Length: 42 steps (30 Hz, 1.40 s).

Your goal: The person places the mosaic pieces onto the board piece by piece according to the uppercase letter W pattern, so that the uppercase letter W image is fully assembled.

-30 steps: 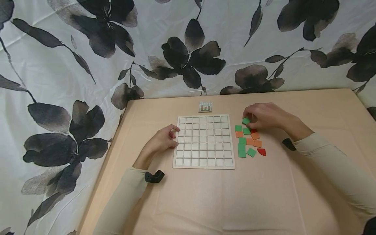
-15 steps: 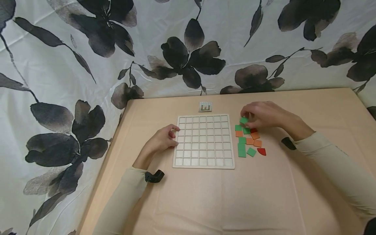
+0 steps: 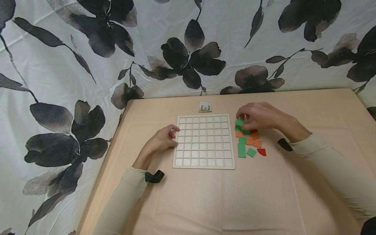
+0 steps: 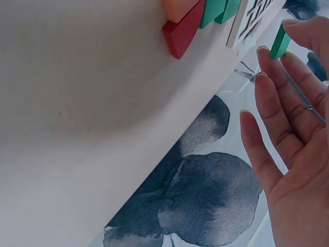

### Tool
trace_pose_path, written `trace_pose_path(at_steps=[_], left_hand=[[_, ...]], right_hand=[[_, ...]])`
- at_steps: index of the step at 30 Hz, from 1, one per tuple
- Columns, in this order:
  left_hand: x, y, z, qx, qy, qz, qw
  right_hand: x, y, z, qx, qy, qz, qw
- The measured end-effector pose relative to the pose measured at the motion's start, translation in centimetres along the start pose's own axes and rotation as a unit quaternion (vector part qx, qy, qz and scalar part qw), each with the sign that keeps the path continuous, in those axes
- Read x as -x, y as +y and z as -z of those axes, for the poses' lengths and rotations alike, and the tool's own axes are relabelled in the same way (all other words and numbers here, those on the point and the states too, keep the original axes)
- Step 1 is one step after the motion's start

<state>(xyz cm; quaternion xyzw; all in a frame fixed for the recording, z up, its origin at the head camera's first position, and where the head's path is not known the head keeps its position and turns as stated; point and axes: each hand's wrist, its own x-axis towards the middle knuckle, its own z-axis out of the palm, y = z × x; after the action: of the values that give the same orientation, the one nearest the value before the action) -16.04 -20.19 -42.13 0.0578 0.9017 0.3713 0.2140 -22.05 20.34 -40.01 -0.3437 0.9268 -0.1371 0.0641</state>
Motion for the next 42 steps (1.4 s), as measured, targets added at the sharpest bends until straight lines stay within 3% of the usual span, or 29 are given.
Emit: trace_pose_path(at_steps=[19, 42], left_hand=[[0.1, -0.1, 0.1, 0.005, -0.008, 0.003, 1.0], [0.3, -0.3, 0.3, 0.003, -0.009, -0.001, 1.0]], right_hand=[[-1.5, -2.5, -0.7, 0.007, -0.007, 0.037, 0.9993], [-2.7, -3.7, -2.2, 0.001, -0.004, 0.076, 0.9971]])
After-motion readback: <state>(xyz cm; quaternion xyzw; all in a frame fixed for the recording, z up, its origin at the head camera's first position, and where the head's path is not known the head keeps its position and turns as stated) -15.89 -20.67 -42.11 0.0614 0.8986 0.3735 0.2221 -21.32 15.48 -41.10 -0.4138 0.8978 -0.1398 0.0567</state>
